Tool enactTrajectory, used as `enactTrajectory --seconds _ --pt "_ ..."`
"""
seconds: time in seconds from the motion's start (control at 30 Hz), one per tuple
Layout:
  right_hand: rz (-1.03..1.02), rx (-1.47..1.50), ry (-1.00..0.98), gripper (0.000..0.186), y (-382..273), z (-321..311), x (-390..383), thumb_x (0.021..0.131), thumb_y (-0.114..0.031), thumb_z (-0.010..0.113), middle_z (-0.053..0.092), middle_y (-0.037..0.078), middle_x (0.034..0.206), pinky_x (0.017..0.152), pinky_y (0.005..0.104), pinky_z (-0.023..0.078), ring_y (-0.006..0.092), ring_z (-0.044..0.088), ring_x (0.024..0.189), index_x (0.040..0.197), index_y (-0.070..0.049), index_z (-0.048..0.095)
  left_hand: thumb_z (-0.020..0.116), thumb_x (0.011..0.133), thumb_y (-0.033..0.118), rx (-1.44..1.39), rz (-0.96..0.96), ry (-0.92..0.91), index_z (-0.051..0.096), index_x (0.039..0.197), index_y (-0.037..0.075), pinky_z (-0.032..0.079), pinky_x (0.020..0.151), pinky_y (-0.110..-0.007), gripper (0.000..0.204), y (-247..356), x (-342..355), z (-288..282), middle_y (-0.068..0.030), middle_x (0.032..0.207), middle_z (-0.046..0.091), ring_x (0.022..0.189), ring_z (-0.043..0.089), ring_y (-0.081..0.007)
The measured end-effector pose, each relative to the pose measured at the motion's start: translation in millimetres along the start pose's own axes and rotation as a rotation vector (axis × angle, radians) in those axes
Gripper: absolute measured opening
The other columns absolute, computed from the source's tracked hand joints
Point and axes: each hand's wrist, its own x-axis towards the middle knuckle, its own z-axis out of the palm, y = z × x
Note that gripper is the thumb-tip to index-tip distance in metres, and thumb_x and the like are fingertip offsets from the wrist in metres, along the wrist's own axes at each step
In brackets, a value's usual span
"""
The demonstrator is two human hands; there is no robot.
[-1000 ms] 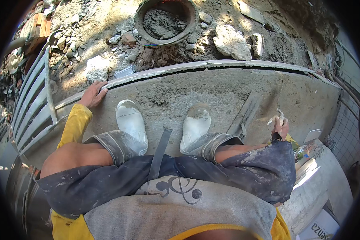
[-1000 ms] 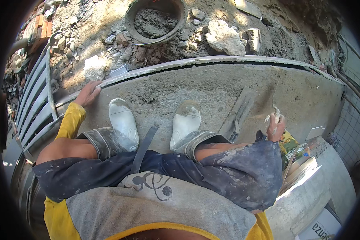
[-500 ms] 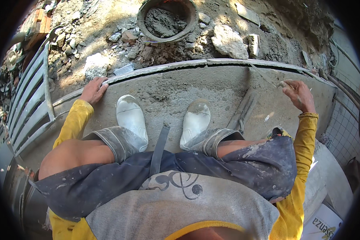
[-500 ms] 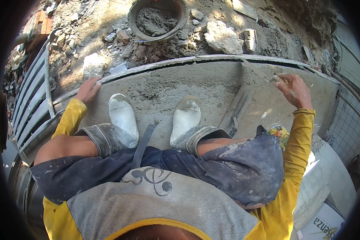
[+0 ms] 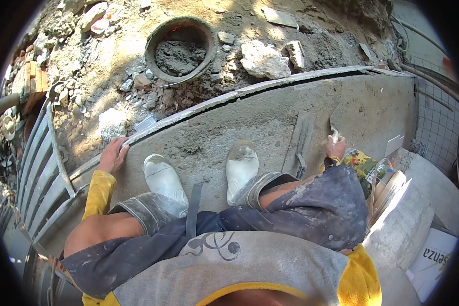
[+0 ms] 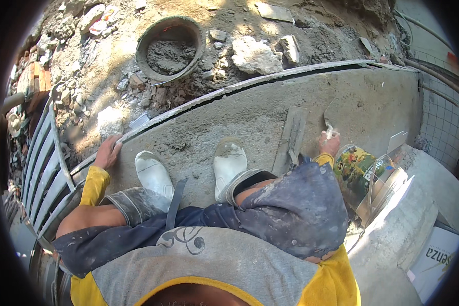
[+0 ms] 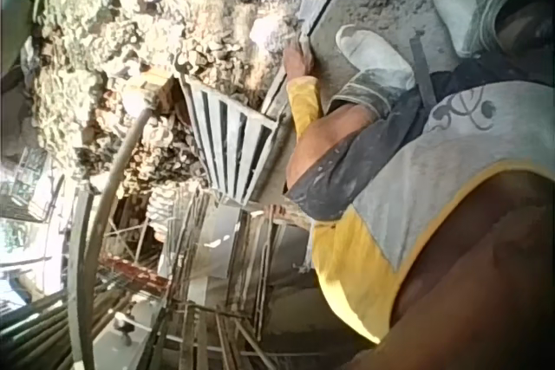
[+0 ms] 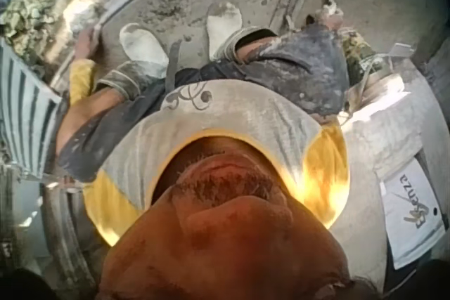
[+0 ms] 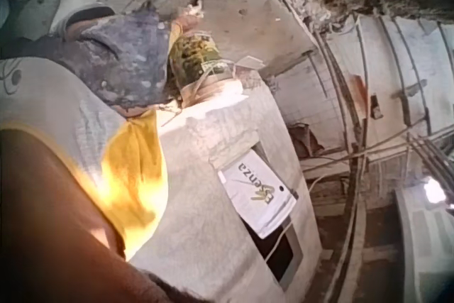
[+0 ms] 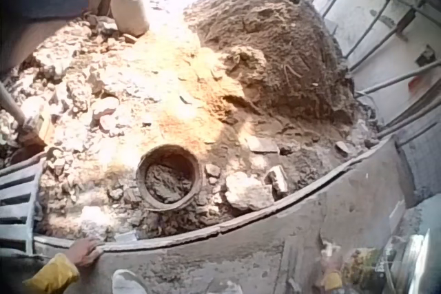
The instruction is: Smoothing and leveling a wet concrete surface using a trowel on a construction site.
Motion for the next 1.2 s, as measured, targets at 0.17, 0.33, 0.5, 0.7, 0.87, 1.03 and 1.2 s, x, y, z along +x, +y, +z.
enactTrajectory --seconds 0.17,0.33,0.5,0.7,0.87,1.03,1.2 --pt "-0.057 -0.061 0.017 0.041 -36.8 -7.8 17.8 0.085 -0.031 0.070 0.069 0.022 0.105 0.088 0.0450 0.051 0.0384 0.067 0.099 0.112 -0.002 0.064 0.060 0.096 0.025 -0.021 -0.027 -0.061 0.062 0.126 0.008 0.048 0.095 -0.042 0.034 15.9 6.3 -13.7 -0.0157 0.119 0.062 0.110 0.060 -0.0378" --pt "-0.288 0.197 -0.170 0.044 -118.1 5.3 88.0 0.087 -0.037 0.068 0.072 0.017 0.088 0.072 0.0359 0.056 0.0258 0.072 0.076 0.105 0.003 0.068 0.066 0.091 0.022 0.018 0.026 -0.061 0.065 0.121 0.007 0.050 0.090 -0.043 0.033 7.3 16.0 -13.3 -0.0173 0.112 0.064 0.103 0.062 -0.0393" --pt "-0.097 0.220 -0.386 0.049 -195.8 21.7 108.7 0.088 -0.038 0.067 0.072 0.019 0.084 0.067 0.0334 0.056 0.0232 0.071 0.062 0.109 0.006 0.067 0.067 0.090 0.020 0.062 0.013 -0.088 0.066 0.118 0.008 0.051 0.085 -0.043 0.031 11.1 12.9 -21.5 -0.0173 0.107 0.064 0.098 0.063 -0.0394" --pt "-0.240 -0.030 -0.272 0.052 -215.6 32.1 133.1 0.084 -0.043 0.069 0.069 0.023 0.113 0.089 0.0452 0.051 0.0363 0.067 0.106 0.116 -0.002 0.066 0.067 0.089 0.018 0.064 0.037 -0.071 0.066 0.117 0.008 0.052 0.085 -0.042 0.030 18.4 12.7 -24.2 -0.0169 0.108 0.065 0.097 0.064 -0.0388" --pt "-0.611 -0.280 -0.533 0.069 -269.7 38.6 124.7 0.083 -0.050 0.072 0.063 0.016 0.130 0.102 0.0502 0.040 0.0333 0.058 0.123 0.137 -0.012 0.052 0.067 0.089 0.018 0.034 -0.014 -0.097 0.066 0.118 0.005 0.050 0.092 -0.041 0.032 20.8 15.5 -24.1 -0.0171 0.119 0.064 0.106 0.063 -0.0379" --pt "-0.522 -0.404 -0.746 0.097 -312.8 60.8 104.2 0.074 -0.053 0.081 0.059 0.017 0.137 0.108 0.0524 0.033 0.0348 0.055 0.128 0.147 -0.009 0.036 0.067 0.090 0.020 -0.021 -0.096 -0.082 0.066 0.118 0.004 0.050 0.093 -0.040 0.032 28.2 9.3 -23.8 -0.0175 0.117 0.064 0.107 0.062 -0.0379" --pt "-0.476 -0.303 -0.737 0.116 -317.9 80.0 95.9 0.061 -0.039 0.091 0.060 0.022 0.132 0.106 0.0449 0.042 0.0378 0.058 0.123 0.151 -0.005 0.027 0.066 0.091 0.020 -0.087 -0.157 -0.074 0.066 0.118 0.002 0.048 0.095 -0.039 0.032 32.1 6.8 -27.3 -0.0180 0.117 0.064 0.108 0.062 -0.0369"
